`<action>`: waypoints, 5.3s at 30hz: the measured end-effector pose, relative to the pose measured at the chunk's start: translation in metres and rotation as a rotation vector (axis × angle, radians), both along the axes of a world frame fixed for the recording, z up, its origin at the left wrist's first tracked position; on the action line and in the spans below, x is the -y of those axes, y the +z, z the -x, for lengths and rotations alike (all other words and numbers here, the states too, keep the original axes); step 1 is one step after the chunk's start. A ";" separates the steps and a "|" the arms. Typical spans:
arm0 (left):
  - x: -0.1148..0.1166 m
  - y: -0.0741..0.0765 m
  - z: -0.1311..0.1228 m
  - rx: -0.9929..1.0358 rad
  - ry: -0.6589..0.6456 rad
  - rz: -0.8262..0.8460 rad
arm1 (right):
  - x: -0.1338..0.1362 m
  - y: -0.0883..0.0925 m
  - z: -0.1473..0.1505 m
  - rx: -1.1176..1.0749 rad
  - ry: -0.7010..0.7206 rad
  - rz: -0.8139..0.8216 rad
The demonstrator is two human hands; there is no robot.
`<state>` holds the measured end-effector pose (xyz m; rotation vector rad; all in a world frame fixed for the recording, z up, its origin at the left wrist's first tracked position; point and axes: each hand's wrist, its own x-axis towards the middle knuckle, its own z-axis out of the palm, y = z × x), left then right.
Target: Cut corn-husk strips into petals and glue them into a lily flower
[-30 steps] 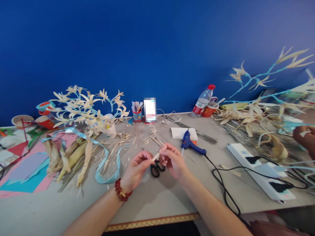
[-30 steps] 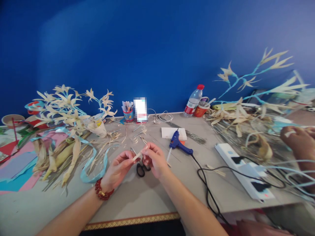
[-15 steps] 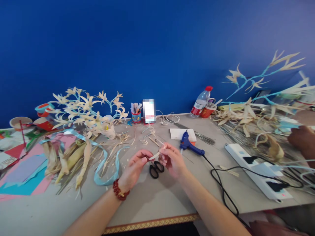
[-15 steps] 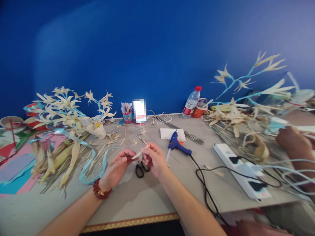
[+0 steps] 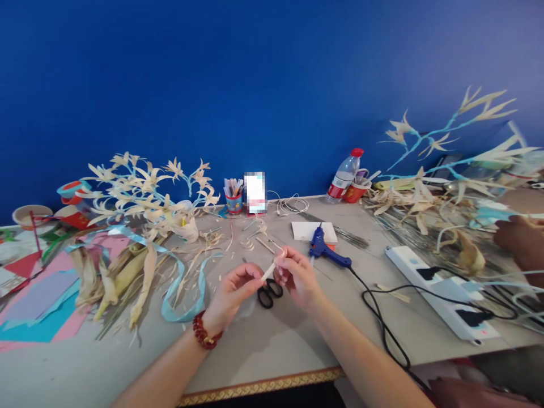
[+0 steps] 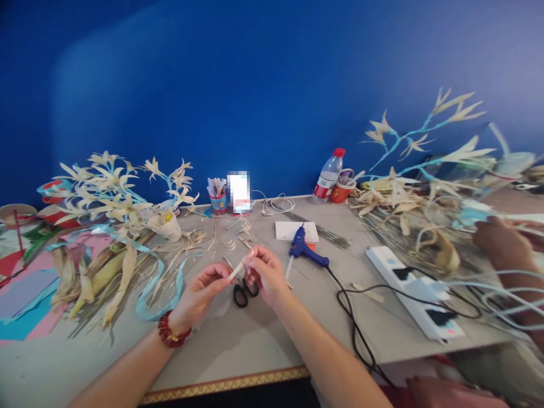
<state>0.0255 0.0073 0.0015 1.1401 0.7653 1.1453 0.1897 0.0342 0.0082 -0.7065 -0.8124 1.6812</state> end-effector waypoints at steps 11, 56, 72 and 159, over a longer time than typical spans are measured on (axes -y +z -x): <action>-0.003 0.024 0.013 -0.480 0.050 -0.304 | 0.007 0.003 0.002 0.287 0.171 -0.192; -0.017 0.007 0.059 0.486 0.007 0.519 | 0.001 -0.038 -0.018 0.412 0.667 -0.084; -0.018 0.003 0.055 0.437 0.005 0.544 | -0.003 -0.032 -0.028 0.565 0.691 -0.051; -0.005 0.015 0.044 -0.419 0.132 -0.126 | 0.012 -0.032 -0.009 0.482 0.482 -0.082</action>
